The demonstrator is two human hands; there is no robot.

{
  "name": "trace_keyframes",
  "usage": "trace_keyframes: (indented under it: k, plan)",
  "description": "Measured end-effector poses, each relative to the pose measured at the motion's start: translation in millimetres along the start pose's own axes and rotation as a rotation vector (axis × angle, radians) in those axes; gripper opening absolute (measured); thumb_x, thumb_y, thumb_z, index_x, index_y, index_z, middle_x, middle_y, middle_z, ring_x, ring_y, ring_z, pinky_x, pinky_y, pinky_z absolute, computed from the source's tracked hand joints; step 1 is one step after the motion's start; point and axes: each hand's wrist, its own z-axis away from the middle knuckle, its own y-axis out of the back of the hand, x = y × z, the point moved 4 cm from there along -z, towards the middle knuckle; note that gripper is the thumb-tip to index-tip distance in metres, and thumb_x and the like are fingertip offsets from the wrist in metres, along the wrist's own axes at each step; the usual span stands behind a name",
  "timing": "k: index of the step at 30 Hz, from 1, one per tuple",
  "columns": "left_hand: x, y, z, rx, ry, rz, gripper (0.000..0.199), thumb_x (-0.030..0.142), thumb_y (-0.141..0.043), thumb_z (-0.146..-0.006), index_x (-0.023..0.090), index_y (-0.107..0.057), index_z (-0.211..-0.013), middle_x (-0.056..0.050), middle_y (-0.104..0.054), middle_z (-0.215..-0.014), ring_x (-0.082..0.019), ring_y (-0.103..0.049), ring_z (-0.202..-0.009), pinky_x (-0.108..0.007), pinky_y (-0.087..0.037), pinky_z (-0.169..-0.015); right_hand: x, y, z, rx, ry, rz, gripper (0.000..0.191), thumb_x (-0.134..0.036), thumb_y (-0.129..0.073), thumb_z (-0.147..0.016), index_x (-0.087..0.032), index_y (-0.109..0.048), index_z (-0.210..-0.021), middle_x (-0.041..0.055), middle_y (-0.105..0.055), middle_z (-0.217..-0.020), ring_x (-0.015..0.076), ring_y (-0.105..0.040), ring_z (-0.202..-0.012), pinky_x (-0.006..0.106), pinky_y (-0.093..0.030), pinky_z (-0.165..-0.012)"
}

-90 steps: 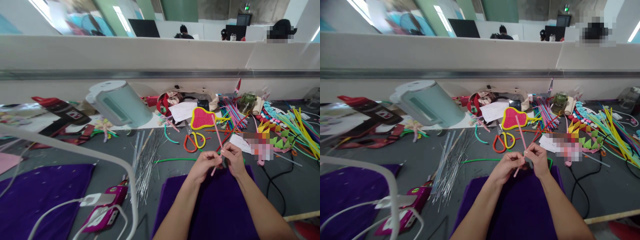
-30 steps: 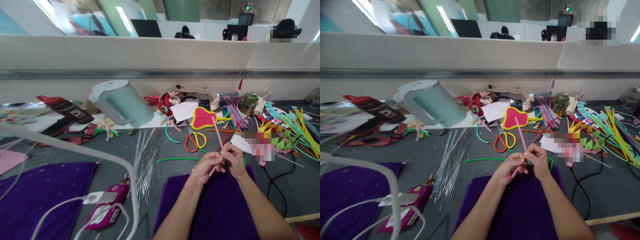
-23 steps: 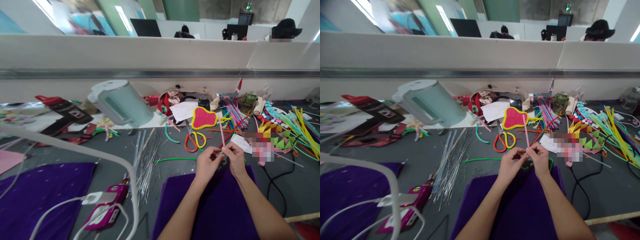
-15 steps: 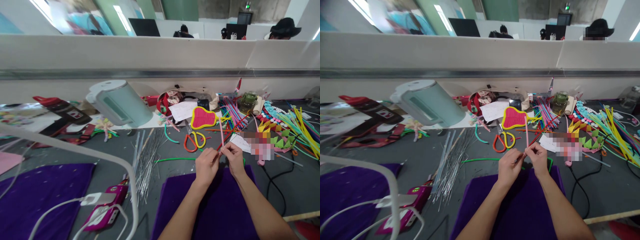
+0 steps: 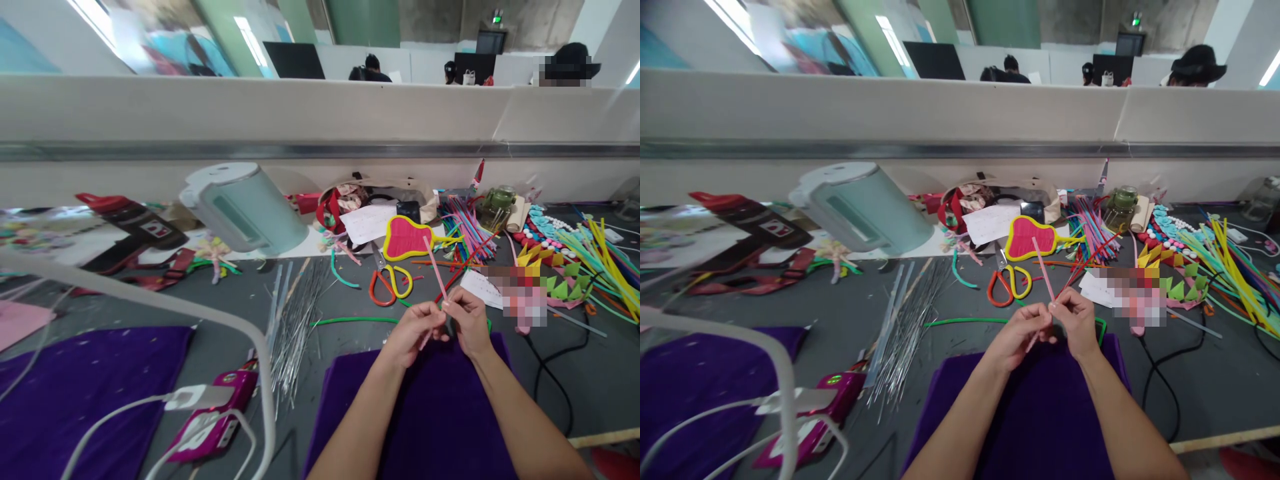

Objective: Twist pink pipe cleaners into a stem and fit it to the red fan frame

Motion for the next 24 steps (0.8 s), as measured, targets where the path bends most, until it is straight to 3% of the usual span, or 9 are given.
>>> trace_keyframes:
  k: [3,5,7,9,12,15,18,21,24]
  plan:
    - [12,4.5,3,0.257,-0.265,-0.428,0.023,0.035,-0.071,-0.069,0.016,-0.058,-0.066,0.003,-0.052,-0.055,-0.009,-0.046,-0.05,-0.022,-0.042,-0.054,2,4,-2,0.064,0.031,0.1,0.017,-0.023,-0.066,-0.073,-0.019,-0.058,-0.058,-0.0034,-0.051,-0.058,0.0124,-0.046,-0.057,0.026,-0.036,-0.057]
    - [20,1.0,10,0.361,-0.456,-0.713,0.015,0.031,-0.067,-0.075,0.018,-0.062,-0.069,0.001,-0.056,-0.064,-0.012,-0.051,-0.06,-0.023,-0.04,-0.059,3,5,-2,0.087,0.031,0.137,0.017,-0.024,-0.065,-0.075,-0.019,-0.059,-0.059,-0.0028,-0.054,-0.059,0.0128,-0.048,-0.058,0.026,-0.037,-0.059]
    - [25,-4.8,15,0.377,-0.576,-0.896,0.016,0.029,-0.061,-0.08,0.019,-0.062,-0.068,-0.001,-0.057,-0.067,-0.013,-0.052,-0.066,-0.024,-0.039,-0.063,4,5,-2,0.089,0.031,0.161,0.017,-0.025,-0.064,-0.075,-0.019,-0.059,-0.06,-0.0024,-0.055,-0.059,0.013,-0.049,-0.058,0.026,-0.038,-0.059]
    - [26,-7.7,16,0.351,-0.606,-0.945,0.02,0.028,-0.057,-0.082,0.019,-0.062,-0.065,-0.001,-0.054,-0.064,-0.014,-0.05,-0.065,-0.025,-0.038,-0.062,4,5,-2,0.083,0.031,0.164,0.017,-0.025,-0.064,-0.075,-0.019,-0.058,-0.06,-0.0027,-0.054,-0.059,0.0129,-0.048,-0.057,0.026,-0.037,-0.058]
    - [25,-4.1,13,0.309,-0.498,-0.771,0.023,0.031,-0.061,-0.078,0.018,-0.058,-0.06,0.001,-0.051,-0.058,-0.012,-0.048,-0.057,-0.023,-0.037,-0.055,4,4,-2,0.057,0.01,0.125,0.017,-0.025,-0.064,-0.074,-0.019,-0.057,-0.06,-0.0034,-0.052,-0.057,0.0125,-0.047,-0.056,0.026,-0.038,-0.058]
    - [17,1.6,8,0.212,-0.244,-0.428,0.026,0.037,-0.068,-0.072,0.016,-0.057,-0.059,0.003,-0.05,-0.051,-0.008,-0.041,-0.044,-0.021,-0.033,-0.045,4,3,-2,0.034,0.005,0.095,0.018,-0.025,-0.065,-0.072,-0.019,-0.055,-0.059,-0.0036,-0.049,-0.058,0.012,-0.044,-0.057,0.025,-0.036,-0.057]
    - [9,1.9,5,0.081,-0.056,-0.114,0.029,0.036,-0.076,-0.063,0.014,-0.057,-0.06,0.003,-0.054,-0.05,-0.008,-0.046,-0.043,-0.022,-0.042,-0.049,2,1,0,-0.006,-0.008,0.04,0.019,-0.025,-0.066,-0.071,-0.019,-0.054,-0.057,-0.0032,-0.048,-0.06,0.012,-0.044,-0.059,0.025,-0.036,-0.057]
    - [1,-1.3,5,-0.062,0.067,0.123,0.033,0.034,-0.081,-0.056,0.014,-0.055,-0.059,0.005,-0.05,-0.045,-0.006,-0.044,-0.041,-0.027,-0.05,-0.055,-1,-2,2,-0.056,-0.035,-0.051,0.019,-0.024,-0.068,-0.069,-0.019,-0.054,-0.057,-0.0027,-0.048,-0.063,0.0122,-0.045,-0.06,0.025,-0.037,-0.057]
    - [-3,-3.7,3,-0.138,0.111,0.173,0.036,0.038,-0.08,-0.057,0.015,-0.053,-0.059,0.006,-0.047,-0.044,-0.005,-0.04,-0.039,-0.027,-0.051,-0.053,-2,-3,3,-0.065,-0.039,-0.086,0.018,-0.024,-0.067,-0.07,-0.019,-0.054,-0.058,-0.0027,-0.048,-0.063,0.0119,-0.045,-0.059,0.025,-0.036,-0.055]
